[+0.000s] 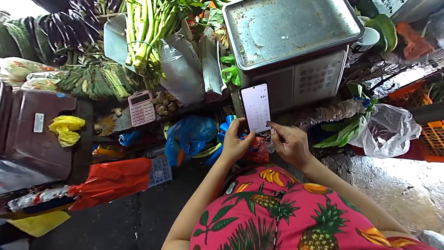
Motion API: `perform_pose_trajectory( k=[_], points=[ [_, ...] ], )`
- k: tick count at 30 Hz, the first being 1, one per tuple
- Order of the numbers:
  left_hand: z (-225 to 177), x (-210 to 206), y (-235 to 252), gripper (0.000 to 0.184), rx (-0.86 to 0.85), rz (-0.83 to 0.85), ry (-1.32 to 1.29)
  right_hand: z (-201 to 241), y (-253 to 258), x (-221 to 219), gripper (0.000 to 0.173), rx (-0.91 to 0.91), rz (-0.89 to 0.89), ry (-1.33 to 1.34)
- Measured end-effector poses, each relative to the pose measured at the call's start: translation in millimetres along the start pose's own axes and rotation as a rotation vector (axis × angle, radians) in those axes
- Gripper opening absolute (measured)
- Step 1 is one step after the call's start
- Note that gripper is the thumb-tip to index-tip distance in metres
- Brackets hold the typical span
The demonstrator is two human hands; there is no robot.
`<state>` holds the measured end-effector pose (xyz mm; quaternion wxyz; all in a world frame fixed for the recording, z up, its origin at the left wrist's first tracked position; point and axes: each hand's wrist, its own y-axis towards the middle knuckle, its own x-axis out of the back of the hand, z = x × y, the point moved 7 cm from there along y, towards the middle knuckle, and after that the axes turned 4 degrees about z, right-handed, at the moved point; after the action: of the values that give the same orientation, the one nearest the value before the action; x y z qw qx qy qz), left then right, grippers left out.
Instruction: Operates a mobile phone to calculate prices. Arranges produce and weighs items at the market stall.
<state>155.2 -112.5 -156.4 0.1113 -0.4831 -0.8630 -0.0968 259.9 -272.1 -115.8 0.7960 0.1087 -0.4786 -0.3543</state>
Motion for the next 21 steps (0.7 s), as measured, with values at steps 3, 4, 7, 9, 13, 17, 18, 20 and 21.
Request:
perform_pose_trajectory(
  k=[3, 4, 7, 9, 13, 17, 18, 20, 21],
  points=[
    [-0.7, -0.7, -0.1, 0.038, 0.008, 0.004, 0.012, 2.7, -4.3, -2.1, 0.035, 0.020, 0.012, -0.001],
    [-1.0, -1.0, -0.4, 0.037, 0.010, 0.004, 0.011, 3.4, -5.2, -3.2, 0.035, 0.026, 0.013, -0.001],
    [-3.5, -1.4, -0.3, 0.034, 0.026, 0.005, 0.001, 5.5, -5.3, -5.2, 0.034, 0.042, 0.018, 0.006],
    [-4.3, -1.1, -0.1, 0.032, 0.040, -0.001, 0.001, 7.2, -4.6, -5.2, 0.034, 0.050, 0.022, 0.016],
    [-3.9, -1.8, 0.7, 0.026, 0.075, -0.040, -0.003, 8.5, -2.5, -6.5, 0.034, 0.068, 0.014, 0.027],
    [-5.3, -1.7, 0.7, 0.029, 0.052, -0.026, -0.019, 7.3, 5.1, -10.5, 0.036, 0.035, 0.040, -0.016],
    [-5.8, -1.7, 0.7, 0.030, 0.054, -0.029, -0.016, 5.9, 6.9, -13.2, 0.037, 0.016, 0.059, -0.045],
    [-8.0, -2.2, 2.3, 0.025, 0.082, -0.060, -0.009, 2.9, 8.8, -17.4, 0.037, -0.005, 0.086, -0.081],
    [-9.7, -2.5, 4.2, 0.022, 0.106, -0.085, 0.000, 2.6, 8.6, -17.1, 0.037, 0.003, 0.077, -0.071]
  ],
)
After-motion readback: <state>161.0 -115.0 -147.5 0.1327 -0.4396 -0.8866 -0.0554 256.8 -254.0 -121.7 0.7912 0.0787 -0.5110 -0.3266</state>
